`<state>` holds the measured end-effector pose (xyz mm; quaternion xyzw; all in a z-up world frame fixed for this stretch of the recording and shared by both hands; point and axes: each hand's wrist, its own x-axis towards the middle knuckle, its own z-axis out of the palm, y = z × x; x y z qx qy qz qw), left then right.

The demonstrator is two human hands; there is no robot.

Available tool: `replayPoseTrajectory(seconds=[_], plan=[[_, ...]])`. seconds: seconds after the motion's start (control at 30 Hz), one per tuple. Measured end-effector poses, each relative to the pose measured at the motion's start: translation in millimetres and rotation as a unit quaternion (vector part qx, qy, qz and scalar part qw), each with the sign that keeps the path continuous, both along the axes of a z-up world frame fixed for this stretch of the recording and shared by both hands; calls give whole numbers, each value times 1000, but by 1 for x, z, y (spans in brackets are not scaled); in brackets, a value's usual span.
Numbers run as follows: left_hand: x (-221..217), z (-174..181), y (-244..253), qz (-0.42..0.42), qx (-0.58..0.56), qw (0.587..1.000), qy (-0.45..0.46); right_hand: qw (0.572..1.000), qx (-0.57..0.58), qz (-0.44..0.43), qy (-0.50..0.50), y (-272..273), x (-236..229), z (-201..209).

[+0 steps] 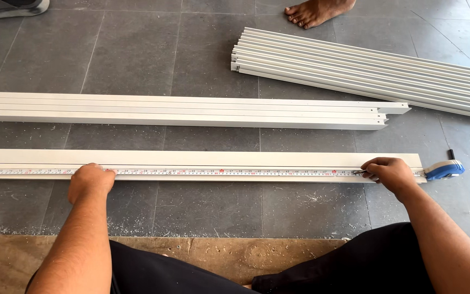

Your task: The person measures and marks white PVC moldings on the floor using a tape measure, a try square, and a pencil. They measure lengths, draw perpendicular lines, and mark specific points on the moldings.

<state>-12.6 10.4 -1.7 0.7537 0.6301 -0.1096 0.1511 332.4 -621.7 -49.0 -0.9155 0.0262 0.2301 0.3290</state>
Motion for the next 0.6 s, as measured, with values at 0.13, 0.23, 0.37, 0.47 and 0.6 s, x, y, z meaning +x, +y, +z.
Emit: replayPoseTrajectory(seconds=[0.13,0.23,0.37,0.47,0.6], plan=[[1,5,-2,6,-3,1000,-1,1000,-3,-1,2,0,0,1],[3,7,-4,12,-19,1000,8,1000,1,0,-2,0,-1,2],[3,6,-2,-29,-13,997,73,1000,5,-1,-1,1,0,1],[5,1,1,-50,2,995,83,997,66,-47,3,-6,3,1],[7,-12,9,-46,7,994,99,977,157,-139,-40,-18,7,9]])
